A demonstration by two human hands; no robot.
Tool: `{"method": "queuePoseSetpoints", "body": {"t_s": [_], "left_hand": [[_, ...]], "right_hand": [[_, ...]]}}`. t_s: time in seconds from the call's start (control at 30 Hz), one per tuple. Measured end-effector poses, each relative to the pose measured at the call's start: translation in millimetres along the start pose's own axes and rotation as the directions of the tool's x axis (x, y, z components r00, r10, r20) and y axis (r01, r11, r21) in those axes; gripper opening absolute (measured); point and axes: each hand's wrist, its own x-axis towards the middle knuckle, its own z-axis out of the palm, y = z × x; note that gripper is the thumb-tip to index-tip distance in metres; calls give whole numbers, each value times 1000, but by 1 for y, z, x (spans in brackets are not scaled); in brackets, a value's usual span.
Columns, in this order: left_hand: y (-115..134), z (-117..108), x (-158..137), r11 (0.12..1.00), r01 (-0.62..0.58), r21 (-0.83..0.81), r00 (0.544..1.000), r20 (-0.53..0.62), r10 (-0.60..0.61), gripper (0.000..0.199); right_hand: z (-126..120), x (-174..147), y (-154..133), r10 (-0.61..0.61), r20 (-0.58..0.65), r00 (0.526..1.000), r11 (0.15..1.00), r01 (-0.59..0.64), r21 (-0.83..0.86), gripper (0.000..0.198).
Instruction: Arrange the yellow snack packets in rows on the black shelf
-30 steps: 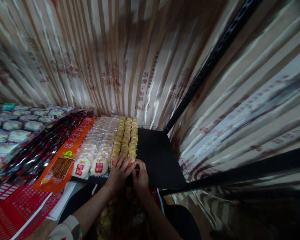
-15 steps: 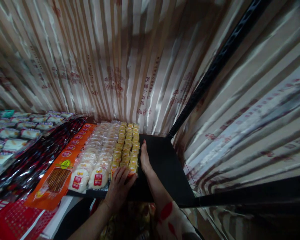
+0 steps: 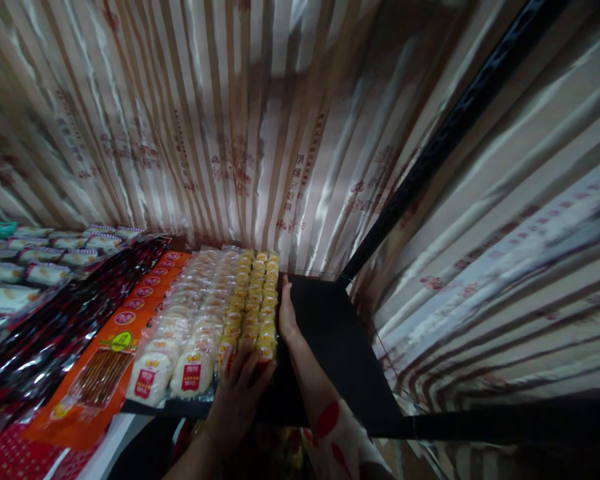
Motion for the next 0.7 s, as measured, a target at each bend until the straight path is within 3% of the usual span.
{"method": "queuePoseSetpoints", "body": {"t_s": [0.07,0.23,0.43,0.7], "left_hand": [[1,4,0,999,33,-13,999,-24,-34,41],[2,11,0,996,62,-58,996,-54,-65,37],[2,12,-1,998,51,-40,995,-86,-55,38],[2,17,-2,997,39,-64,990,-130,-47,37]], "right_hand": [[4,12,-3,71,-8,997,995,-70,72,73],[13,22,-6,89,173,981,984,-114,138,74],[6,37,-10,50,0,999,992,-50,118,72],[19,52,-7,59,146,987,989,-78,125,69]]}}
